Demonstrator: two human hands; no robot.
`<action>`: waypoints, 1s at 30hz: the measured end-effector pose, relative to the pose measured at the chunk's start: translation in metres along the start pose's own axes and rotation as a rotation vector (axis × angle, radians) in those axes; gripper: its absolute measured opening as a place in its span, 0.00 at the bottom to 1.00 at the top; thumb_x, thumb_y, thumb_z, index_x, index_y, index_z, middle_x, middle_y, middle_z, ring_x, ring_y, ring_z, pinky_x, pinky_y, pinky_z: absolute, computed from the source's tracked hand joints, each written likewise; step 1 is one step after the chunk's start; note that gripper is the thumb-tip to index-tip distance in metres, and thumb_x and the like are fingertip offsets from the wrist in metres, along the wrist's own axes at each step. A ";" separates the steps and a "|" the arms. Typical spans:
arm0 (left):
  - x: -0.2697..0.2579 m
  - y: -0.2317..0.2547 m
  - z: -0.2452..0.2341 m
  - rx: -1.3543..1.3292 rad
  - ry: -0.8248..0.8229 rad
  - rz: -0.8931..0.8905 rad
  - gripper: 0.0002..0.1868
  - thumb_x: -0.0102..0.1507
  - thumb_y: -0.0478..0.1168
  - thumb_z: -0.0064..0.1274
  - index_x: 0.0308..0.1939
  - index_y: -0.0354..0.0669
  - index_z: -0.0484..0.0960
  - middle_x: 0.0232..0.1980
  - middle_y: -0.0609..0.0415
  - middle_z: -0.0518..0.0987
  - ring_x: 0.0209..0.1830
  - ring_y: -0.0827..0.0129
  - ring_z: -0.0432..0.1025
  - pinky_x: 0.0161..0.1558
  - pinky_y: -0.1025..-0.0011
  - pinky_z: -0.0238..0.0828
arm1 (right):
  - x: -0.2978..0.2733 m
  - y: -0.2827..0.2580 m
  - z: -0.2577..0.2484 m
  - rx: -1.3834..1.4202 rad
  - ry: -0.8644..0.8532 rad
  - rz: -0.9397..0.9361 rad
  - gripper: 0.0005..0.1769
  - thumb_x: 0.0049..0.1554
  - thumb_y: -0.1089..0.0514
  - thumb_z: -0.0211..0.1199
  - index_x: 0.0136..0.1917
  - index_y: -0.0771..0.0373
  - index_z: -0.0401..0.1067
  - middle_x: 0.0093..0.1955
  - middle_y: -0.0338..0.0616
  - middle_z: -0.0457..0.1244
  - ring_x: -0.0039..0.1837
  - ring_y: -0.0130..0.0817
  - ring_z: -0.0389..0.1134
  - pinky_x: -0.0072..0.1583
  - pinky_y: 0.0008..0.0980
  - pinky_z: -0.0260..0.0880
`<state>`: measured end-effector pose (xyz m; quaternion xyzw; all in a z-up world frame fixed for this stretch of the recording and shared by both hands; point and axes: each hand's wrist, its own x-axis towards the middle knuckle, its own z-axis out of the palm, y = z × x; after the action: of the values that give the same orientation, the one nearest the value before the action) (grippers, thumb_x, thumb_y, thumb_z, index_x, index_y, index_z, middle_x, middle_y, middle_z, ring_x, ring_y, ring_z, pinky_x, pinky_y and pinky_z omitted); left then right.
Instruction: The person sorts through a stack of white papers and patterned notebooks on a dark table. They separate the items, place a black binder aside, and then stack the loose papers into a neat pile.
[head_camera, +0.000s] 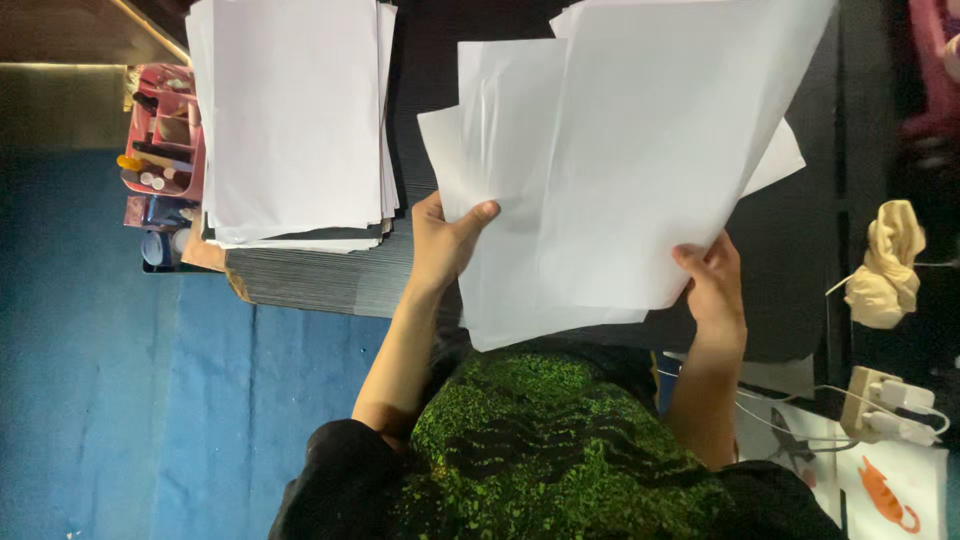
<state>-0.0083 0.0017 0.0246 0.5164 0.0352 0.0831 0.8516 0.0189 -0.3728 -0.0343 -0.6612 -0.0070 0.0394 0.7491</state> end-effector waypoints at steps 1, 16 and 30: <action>-0.002 0.002 0.001 -0.095 -0.031 0.010 0.12 0.62 0.32 0.62 0.48 0.31 0.81 0.46 0.49 0.84 0.45 0.70 0.79 0.52 0.68 0.80 | 0.004 -0.001 -0.001 0.071 -0.012 -0.022 0.32 0.57 0.59 0.68 0.70 0.73 0.62 0.63 0.55 0.64 0.66 0.41 0.67 0.66 0.41 0.70; -0.009 0.043 0.034 0.314 -0.081 0.395 0.23 0.61 0.40 0.66 0.56 0.35 0.76 0.48 0.55 0.82 0.48 0.72 0.78 0.52 0.72 0.77 | 0.017 -0.050 0.038 0.072 -0.034 -0.390 0.21 0.57 0.67 0.69 0.63 0.71 0.70 0.59 0.47 0.66 0.63 0.34 0.68 0.67 0.39 0.69; -0.008 -0.055 -0.030 0.593 -0.184 0.248 0.15 0.64 0.29 0.49 0.54 0.36 0.85 0.48 0.45 0.86 0.46 0.67 0.81 0.52 0.68 0.77 | 0.011 -0.025 0.058 -0.471 0.026 -0.108 0.12 0.61 0.63 0.70 0.55 0.73 0.77 0.43 0.58 0.65 0.43 0.38 0.63 0.53 0.37 0.62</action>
<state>-0.0150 0.0012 -0.0381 0.7475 -0.0821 0.1254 0.6471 0.0273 -0.3177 -0.0025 -0.8168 -0.0417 -0.0119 0.5752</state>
